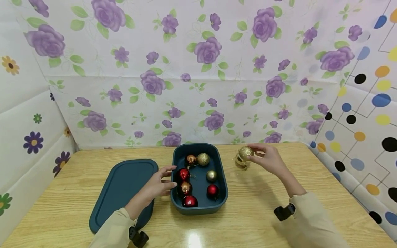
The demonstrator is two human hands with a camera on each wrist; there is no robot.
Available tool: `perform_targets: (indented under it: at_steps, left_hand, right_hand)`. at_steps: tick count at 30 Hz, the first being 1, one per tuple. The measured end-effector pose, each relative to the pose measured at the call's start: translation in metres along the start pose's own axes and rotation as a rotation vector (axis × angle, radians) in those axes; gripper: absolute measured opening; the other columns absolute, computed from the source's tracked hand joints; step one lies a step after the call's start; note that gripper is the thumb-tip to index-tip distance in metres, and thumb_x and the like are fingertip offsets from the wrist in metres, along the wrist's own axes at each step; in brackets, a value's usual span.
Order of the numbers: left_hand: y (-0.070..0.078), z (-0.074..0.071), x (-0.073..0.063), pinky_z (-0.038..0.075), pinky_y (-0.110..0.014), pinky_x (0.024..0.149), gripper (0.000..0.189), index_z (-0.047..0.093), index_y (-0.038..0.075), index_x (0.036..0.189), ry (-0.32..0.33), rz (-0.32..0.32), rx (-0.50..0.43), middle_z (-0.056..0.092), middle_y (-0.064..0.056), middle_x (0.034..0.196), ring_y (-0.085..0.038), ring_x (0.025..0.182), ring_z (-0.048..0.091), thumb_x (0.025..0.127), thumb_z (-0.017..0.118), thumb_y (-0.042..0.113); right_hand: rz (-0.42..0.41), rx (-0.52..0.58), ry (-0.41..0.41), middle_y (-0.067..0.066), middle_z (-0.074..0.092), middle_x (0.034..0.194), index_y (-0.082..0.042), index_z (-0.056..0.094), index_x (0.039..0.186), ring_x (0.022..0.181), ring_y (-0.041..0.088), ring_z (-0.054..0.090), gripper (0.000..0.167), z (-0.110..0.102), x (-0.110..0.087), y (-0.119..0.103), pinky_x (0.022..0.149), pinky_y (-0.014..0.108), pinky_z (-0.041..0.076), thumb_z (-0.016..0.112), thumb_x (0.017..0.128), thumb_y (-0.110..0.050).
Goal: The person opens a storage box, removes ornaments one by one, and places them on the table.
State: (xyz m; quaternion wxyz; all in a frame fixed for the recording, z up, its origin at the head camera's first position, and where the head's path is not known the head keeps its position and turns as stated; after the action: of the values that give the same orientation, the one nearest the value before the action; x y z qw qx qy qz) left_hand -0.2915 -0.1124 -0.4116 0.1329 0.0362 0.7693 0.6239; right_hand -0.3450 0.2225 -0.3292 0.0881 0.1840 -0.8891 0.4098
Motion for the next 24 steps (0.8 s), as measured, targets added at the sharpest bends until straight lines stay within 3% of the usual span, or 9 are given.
perform_targets:
  at_steps: [11, 19, 24]
  left_hand:
    - [0.0, 0.0, 0.0, 0.051, -0.04, 0.073, 0.055, 0.039, 0.012, 0.138, 0.004, -0.004, 0.005, 0.033, -0.023, 0.138, -0.03, 0.106, 0.053, 0.087, 0.058, 0.002]
    - [0.0, 0.0, 0.001, 0.051, -0.041, 0.072, 0.057, 0.038, 0.012, 0.138, 0.002, 0.001, 0.007, 0.033, -0.023, 0.137, -0.031, 0.105, 0.054, 0.086, 0.059, 0.002]
    - [-0.001, 0.0, 0.001, 0.052, -0.041, 0.072, 0.057, 0.038, 0.011, 0.138, -0.001, 0.003, -0.004, 0.034, -0.023, 0.137, -0.031, 0.106, 0.054, 0.086, 0.059, 0.002]
  right_hand:
    - [0.101, -0.065, 0.118, 0.025, 0.056, 0.116, 0.006, 0.053, 0.123, 0.103, 0.037, 0.055, 0.048, -0.03, -0.005, 0.055, 0.083, 0.039, 0.048, 0.068, 0.082, -0.012]
    - [0.193, -0.08, 0.101, 0.027, 0.057, 0.114, 0.009, 0.053, 0.122, 0.101, 0.039, 0.057, 0.045, -0.024, -0.003, 0.086, 0.076, 0.035, 0.051, 0.066, 0.083, -0.01]
    - [0.192, -0.098, 0.07, 0.028, 0.06, 0.105, 0.012, 0.055, 0.116, 0.095, 0.039, 0.059, 0.042, -0.014, 0.004, 0.095, 0.074, 0.035, 0.052, 0.067, 0.081, -0.007]
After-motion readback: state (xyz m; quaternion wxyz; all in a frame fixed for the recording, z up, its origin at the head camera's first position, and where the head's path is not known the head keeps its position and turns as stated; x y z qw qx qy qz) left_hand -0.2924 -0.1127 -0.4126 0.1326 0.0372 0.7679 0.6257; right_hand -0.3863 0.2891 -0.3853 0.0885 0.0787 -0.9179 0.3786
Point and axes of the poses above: each hand's wrist, its own x-axis towards the middle knuckle, its own z-axis out of the palm, y = z × x, the point moved 9 cm from there along x, towards the middle knuckle
